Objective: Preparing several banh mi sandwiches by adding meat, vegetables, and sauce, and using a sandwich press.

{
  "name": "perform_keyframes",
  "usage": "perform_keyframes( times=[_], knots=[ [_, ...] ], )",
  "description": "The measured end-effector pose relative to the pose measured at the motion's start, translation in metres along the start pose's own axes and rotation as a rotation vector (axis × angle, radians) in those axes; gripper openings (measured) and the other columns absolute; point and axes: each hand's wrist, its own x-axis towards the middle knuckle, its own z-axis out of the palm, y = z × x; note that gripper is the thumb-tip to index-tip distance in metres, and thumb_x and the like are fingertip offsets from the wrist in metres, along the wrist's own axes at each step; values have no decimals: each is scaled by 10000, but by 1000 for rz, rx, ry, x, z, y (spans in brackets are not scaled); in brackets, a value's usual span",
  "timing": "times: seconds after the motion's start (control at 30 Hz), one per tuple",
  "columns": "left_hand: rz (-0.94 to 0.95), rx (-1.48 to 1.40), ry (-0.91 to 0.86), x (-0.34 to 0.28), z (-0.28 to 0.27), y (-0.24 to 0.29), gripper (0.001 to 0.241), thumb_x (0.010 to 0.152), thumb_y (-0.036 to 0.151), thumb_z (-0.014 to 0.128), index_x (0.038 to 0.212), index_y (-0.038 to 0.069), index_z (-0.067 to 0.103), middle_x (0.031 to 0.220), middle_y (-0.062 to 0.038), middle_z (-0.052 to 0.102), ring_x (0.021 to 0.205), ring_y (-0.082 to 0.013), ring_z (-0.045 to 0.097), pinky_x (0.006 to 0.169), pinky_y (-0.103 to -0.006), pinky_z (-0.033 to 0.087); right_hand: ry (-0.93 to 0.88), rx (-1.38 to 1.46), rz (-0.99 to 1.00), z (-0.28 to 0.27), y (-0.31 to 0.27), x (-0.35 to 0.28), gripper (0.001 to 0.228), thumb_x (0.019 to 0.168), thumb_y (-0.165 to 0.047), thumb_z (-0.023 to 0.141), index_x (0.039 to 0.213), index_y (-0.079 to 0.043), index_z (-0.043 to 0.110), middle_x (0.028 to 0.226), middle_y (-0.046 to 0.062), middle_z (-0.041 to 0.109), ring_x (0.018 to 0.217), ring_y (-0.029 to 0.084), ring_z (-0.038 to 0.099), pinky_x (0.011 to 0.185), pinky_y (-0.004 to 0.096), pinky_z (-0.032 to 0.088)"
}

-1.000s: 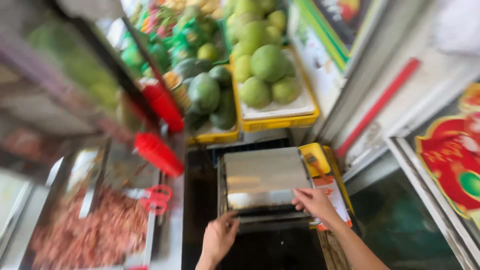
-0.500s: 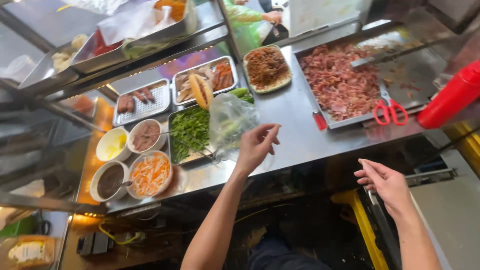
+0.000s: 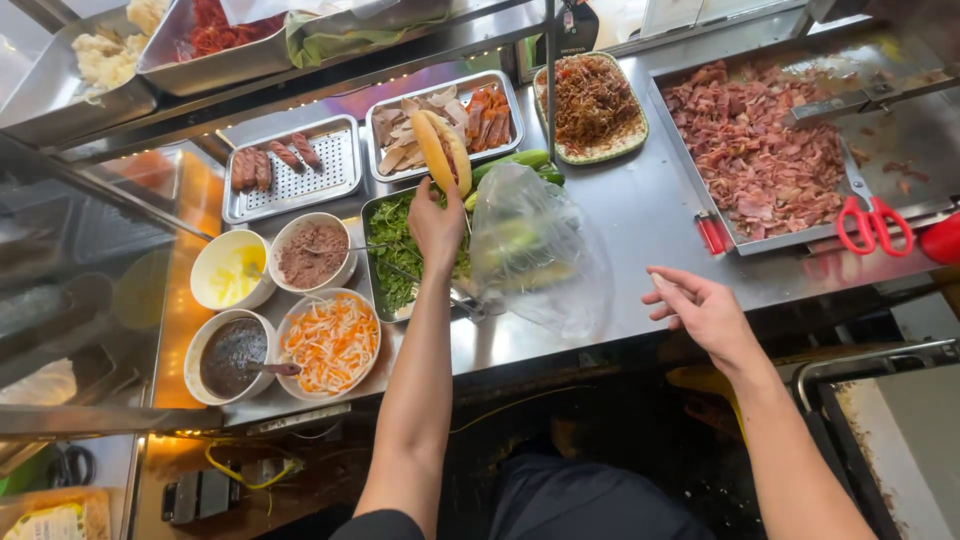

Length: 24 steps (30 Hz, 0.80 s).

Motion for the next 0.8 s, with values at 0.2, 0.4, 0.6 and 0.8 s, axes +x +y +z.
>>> perform_keyframes(
  times=[0.2, 0.4, 0.6, 0.8],
  knots=[
    [185, 180, 56, 94, 81, -47, 720, 866, 296, 690, 1504, 110, 414, 1319, -275, 558, 1131, -441, 591, 946, -521, 487, -47, 42, 76, 45, -15, 7, 407, 983, -258, 629, 1335, -61, 685, 1006, 75, 763, 798, 115, 669, 678, 255, 505],
    [116, 4, -25, 109, 79, -61, 736, 889, 136, 584, 1581, 196, 343, 1414, -239, 524, 1173, -433, 609, 987, -485, 492, -83, 13, 73, 38, -36, 13, 412, 970, -242, 633, 1332, -53, 689, 999, 76, 765, 815, 118, 679, 693, 258, 511],
    [207, -486, -169, 88, 10, -33, 682, 967, 31, 517, 1608, 145, 317, 1458, -211, 590, 1230, -329, 688, 1000, -396, 565, -115, 49, 30, 30, -55, 37, 403, 991, -227, 616, 1347, -48, 678, 1008, 66, 753, 837, 107, 658, 701, 259, 511],
    [38, -883, -563, 11, -62, 108, 615, 968, -36, 462, 1559, 122, 406, 1412, -171, 614, 1104, -195, 692, 785, -279, 608, -54, 40, 32, 19, -65, 37, 399, 982, -232, 612, 1334, -56, 678, 1002, 52, 761, 811, 100, 680, 697, 257, 527]
  ],
)
